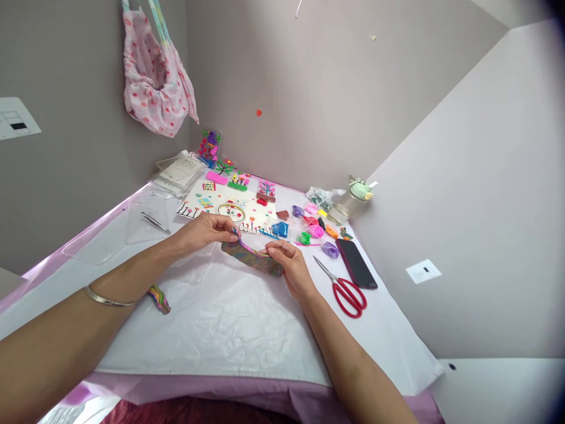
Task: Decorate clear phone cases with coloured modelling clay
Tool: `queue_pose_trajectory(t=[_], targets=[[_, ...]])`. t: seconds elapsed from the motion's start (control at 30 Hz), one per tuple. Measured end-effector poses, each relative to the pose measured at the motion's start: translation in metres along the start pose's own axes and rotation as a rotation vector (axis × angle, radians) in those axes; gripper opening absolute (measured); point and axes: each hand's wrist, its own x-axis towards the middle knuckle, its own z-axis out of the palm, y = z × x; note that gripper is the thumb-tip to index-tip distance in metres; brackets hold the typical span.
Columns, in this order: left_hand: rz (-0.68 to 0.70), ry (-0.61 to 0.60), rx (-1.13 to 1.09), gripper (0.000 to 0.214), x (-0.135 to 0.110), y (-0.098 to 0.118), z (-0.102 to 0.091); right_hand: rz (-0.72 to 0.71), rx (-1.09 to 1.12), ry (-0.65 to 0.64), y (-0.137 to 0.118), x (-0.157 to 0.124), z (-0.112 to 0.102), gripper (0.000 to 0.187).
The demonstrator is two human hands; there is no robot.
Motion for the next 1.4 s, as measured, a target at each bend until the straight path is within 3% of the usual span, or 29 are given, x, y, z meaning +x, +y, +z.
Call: queue_pose_trajectory(t=[0.2,0.43,0.67,1.2,1.4], targets=[[0.000,-0.015,0.030,0.027,-0.0037,0.0044,-0.0008,-0.003,-0.014,0.005,-0.0019,-0.0002,0.0006,0.024],[0.035,0.064,0.045,0.033,-0.0012,0.0016,0.0031,-0.005,-0.021,-0.011,-0.0001,-0.0005,0.0021,0.026],[-0.009,-0.052,0.028,0.029,-0.0045,0.0038,-0.0030,-0.026,-0.034,0.004,0.0008,0.0010,-0.0015,0.022],[-0.045,-0.033,-0.024,0.031,-0.0045,0.0027,-0.0030,-0.029,-0.074,-0.002,0.0003,0.0010,-0.0015,0.024],[-0.075,-0.053,-0.017,0.048,-0.0044,0.0023,-0.0051,-0.039,-0.085,-0.007,0.0018,0.0008,-0.0021,0.023]])
